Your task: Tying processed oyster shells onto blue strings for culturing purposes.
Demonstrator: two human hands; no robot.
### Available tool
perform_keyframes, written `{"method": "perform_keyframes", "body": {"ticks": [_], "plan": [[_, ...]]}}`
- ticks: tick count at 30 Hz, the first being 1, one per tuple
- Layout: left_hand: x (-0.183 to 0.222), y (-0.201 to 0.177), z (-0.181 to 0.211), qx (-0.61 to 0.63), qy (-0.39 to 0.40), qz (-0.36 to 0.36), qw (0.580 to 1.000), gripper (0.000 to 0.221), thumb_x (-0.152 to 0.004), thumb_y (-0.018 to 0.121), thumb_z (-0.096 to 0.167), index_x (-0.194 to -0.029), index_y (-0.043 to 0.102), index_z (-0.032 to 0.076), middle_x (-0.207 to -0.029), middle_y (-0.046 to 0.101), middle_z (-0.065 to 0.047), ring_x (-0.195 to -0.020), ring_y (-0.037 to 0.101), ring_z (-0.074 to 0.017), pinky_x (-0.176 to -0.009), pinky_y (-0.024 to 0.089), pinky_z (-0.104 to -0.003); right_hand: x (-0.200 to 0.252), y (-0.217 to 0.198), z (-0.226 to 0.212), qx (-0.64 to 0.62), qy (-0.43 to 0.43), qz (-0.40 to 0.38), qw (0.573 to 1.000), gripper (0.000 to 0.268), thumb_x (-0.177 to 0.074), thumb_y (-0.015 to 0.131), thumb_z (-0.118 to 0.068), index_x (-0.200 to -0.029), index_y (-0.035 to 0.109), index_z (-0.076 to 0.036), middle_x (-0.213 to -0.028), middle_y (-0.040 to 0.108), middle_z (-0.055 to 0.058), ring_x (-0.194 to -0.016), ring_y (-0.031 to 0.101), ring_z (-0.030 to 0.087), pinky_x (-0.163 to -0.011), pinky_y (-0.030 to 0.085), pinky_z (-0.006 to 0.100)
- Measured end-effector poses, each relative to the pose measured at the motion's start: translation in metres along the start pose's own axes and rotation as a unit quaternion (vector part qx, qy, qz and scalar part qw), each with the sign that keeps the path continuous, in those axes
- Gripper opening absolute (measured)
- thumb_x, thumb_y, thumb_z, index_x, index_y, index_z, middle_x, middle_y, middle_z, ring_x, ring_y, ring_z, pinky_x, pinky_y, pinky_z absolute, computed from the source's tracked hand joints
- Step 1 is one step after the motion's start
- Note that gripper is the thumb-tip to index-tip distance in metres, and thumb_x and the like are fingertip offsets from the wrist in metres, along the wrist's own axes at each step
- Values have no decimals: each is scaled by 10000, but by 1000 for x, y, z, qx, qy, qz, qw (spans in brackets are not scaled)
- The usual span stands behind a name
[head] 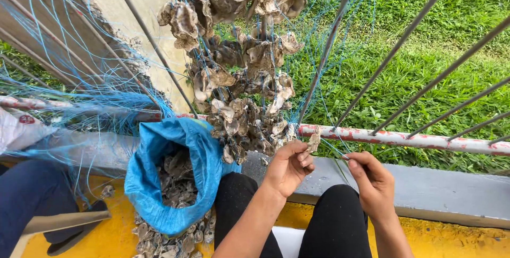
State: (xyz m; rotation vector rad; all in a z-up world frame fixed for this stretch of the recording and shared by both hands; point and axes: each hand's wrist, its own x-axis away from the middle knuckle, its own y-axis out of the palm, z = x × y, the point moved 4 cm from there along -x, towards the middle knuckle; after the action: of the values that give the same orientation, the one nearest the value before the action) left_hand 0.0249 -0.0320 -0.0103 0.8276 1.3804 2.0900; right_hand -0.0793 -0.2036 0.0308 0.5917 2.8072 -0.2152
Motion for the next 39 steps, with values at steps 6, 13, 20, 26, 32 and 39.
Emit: {"method": "perform_keyframes", "body": {"ticks": [6, 13, 20, 26, 32, 39], "plan": [[0, -6, 11, -63, 60, 38, 995, 209, -915, 686, 93, -747, 572, 143, -632, 557, 28, -627, 563, -114, -662, 500, -307, 5, 1, 11, -17, 1, 1, 1000, 131, -1015, 611, -49, -1088, 692, 23, -916, 605, -16, -846, 508, 51, -743, 390, 197], [-2, -12, 16, -124, 131, 22, 983, 243, -926, 706, 83, -732, 565, 121, -663, 565, 22, -623, 535, -93, -634, 453, -255, 15, -4, 35, -54, 17, 26, 998, 155, -1021, 633, -67, -1125, 707, 21, -891, 587, -27, -786, 443, 41, -687, 346, 210], [4, -2, 13, -175, 98, 26, 979, 218, -913, 712, 105, -742, 577, 117, -657, 580, 12, -622, 545, -89, -615, 436, -243, 14, 3, 48, -143, 44, 12, 989, 172, -1026, 622, -86, -1137, 689, 27, -900, 590, -27, -808, 449, 45, -707, 352, 217], [3, -2, 8, -278, 139, 49, 949, 183, -887, 737, 123, -771, 596, 112, -674, 587, 21, -632, 521, -70, -616, 402, -235, 3, 15, 37, -95, 54, 3, 994, 181, -1034, 604, -99, -1167, 663, 8, -921, 583, -24, -817, 458, 45, -717, 369, 214], [2, -5, 1, -333, 191, 43, 922, 174, -880, 761, 143, -802, 613, 97, -702, 575, 43, -654, 491, -46, -622, 392, -232, -4, 32, 29, -228, 46, 4, 972, 255, -1058, 504, -95, -1306, 539, -47, -1078, 577, 15, -872, 466, 76, -756, 403, 244], [12, 13, 3, -401, 214, 56, 889, 174, -898, 761, 149, -821, 620, 81, -704, 561, 66, -643, 459, -21, -583, 366, -209, -14, 33, 2, -13, -44, -13, 999, 328, -1009, 483, -117, -1330, 523, -63, -1222, 490, 21, -1018, 478, 122, -835, 425, 284]]}}
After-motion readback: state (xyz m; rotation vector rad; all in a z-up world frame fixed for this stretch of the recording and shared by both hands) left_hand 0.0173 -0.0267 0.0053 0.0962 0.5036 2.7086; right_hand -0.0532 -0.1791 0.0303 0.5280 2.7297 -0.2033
